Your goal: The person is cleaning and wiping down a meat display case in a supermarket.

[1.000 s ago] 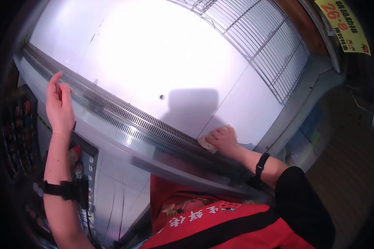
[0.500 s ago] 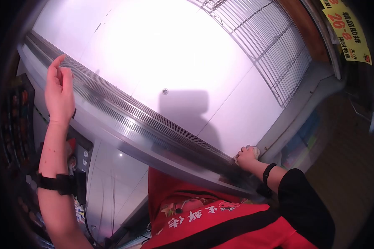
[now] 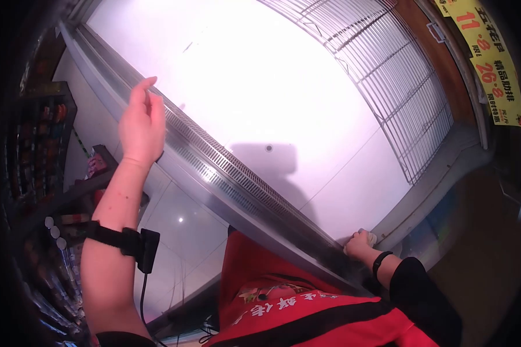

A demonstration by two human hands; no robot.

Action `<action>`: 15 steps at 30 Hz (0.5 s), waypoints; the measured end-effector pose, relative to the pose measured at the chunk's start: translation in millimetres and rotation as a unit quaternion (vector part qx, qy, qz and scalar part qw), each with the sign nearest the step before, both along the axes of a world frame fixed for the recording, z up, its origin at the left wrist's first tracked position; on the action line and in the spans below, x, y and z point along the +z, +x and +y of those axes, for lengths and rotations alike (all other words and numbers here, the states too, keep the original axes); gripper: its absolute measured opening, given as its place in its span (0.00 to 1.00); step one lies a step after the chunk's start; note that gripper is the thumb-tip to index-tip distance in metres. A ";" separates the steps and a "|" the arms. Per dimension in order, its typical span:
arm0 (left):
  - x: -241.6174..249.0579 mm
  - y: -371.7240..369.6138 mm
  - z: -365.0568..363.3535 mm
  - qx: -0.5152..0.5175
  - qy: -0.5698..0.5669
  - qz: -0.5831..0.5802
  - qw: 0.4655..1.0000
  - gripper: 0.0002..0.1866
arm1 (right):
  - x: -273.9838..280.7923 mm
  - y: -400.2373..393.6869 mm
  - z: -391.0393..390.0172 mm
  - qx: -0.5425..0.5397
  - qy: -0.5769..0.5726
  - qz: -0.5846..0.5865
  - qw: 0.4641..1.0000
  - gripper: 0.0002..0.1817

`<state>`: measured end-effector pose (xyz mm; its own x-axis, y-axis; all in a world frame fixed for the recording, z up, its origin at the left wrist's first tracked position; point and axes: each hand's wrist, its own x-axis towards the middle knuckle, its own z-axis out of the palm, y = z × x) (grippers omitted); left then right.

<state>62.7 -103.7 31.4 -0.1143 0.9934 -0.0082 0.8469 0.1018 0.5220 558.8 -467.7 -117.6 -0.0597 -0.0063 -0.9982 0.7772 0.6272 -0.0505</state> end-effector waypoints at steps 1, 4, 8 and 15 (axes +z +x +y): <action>4.0 2.1 0.6 0.013 -0.015 0.016 1.000 0.18 | 18.1 -8.8 19.0 0.007 -0.028 -0.005 1.000 0.16; 18.9 11.5 -1.0 0.029 -0.051 0.029 0.998 0.18 | 18.5 11.0 32.1 -0.074 -0.081 0.030 0.993 0.24; 17.7 12.6 -1.3 0.005 -0.029 0.053 0.998 0.19 | -2.2 79.8 49.0 -0.477 -0.226 0.017 0.849 0.26; 11.9 6.8 0.6 -0.013 -0.006 0.066 0.998 0.19 | 128.4 55.6 93.3 -0.843 -0.163 0.420 0.295 0.29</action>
